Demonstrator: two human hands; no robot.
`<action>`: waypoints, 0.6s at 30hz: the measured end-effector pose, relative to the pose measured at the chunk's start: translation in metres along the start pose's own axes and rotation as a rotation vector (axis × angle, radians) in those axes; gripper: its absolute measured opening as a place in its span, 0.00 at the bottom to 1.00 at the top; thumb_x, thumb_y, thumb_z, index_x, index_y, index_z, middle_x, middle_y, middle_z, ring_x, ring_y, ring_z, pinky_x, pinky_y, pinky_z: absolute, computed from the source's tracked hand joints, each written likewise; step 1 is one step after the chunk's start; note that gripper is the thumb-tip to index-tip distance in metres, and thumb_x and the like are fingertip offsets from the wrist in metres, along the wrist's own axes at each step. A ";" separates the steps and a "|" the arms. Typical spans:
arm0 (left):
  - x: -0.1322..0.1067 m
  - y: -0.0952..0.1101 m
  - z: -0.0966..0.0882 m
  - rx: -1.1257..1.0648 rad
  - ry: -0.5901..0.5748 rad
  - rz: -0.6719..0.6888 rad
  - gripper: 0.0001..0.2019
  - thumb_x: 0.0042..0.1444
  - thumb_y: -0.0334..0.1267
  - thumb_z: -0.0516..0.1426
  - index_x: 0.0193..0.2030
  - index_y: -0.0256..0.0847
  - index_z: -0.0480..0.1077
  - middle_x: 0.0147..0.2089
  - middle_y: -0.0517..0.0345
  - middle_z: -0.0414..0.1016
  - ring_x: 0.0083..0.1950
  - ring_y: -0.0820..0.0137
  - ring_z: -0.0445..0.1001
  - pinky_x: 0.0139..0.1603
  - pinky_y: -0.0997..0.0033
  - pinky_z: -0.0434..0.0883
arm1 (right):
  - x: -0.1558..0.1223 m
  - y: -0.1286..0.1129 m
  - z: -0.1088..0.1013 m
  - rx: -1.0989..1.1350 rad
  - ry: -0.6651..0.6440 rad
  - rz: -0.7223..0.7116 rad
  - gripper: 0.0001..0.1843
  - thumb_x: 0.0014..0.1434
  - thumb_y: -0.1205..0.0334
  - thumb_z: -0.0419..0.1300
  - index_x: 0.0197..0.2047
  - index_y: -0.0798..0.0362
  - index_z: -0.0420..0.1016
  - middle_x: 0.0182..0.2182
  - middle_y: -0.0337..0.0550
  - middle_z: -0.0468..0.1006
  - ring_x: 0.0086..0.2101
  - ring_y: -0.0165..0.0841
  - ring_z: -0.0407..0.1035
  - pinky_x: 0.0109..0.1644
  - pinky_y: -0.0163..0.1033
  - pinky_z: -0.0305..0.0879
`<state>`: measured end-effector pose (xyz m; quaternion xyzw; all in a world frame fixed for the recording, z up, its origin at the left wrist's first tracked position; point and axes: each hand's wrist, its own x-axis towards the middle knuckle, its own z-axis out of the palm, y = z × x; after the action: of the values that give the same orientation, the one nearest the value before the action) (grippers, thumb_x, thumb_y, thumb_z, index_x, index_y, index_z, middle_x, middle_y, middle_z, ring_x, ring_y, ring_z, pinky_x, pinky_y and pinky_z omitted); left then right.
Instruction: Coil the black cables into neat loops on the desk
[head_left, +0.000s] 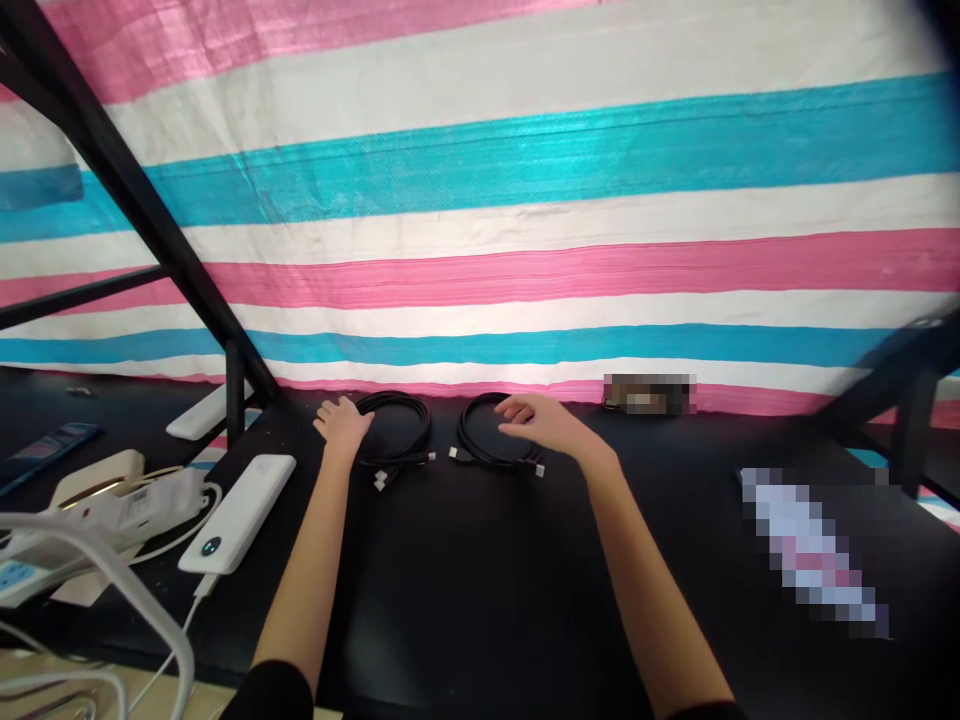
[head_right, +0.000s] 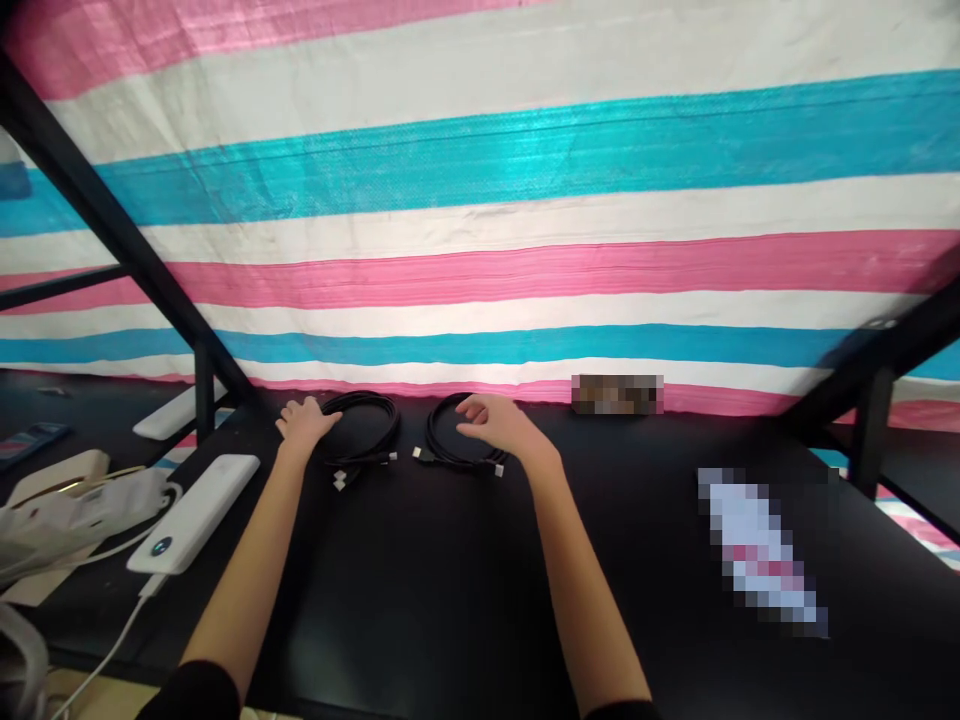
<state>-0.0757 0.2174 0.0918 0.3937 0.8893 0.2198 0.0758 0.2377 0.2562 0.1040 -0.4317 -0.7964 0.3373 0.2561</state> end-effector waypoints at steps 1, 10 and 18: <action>0.008 -0.006 0.001 0.019 -0.018 -0.020 0.23 0.47 0.39 0.60 0.50 0.30 0.68 0.60 0.23 0.62 0.63 0.36 0.58 0.55 0.39 0.58 | 0.002 -0.002 0.009 0.003 -0.080 -0.017 0.16 0.48 0.62 0.65 0.42 0.55 0.77 0.36 0.45 0.77 0.36 0.34 0.71 0.42 0.40 0.68; 0.048 -0.036 0.003 0.002 -0.091 0.081 0.14 0.43 0.30 0.59 0.40 0.37 0.74 0.45 0.41 0.78 0.49 0.52 0.75 0.46 0.61 0.70 | 0.012 0.002 0.062 -0.215 -0.291 0.030 0.31 0.45 0.73 0.63 0.55 0.54 0.69 0.44 0.48 0.72 0.44 0.36 0.69 0.48 0.41 0.65; 0.058 -0.035 0.018 -0.032 -0.106 0.174 0.18 0.49 0.40 0.60 0.46 0.37 0.71 0.47 0.44 0.77 0.48 0.58 0.75 0.46 0.65 0.70 | 0.006 -0.009 0.051 -0.279 -0.264 0.039 0.26 0.49 0.68 0.64 0.53 0.55 0.70 0.47 0.51 0.71 0.46 0.39 0.69 0.51 0.41 0.64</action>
<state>-0.1326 0.2452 0.0625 0.4794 0.8428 0.2186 0.1097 0.1947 0.2415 0.0794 -0.4305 -0.8535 0.2822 0.0805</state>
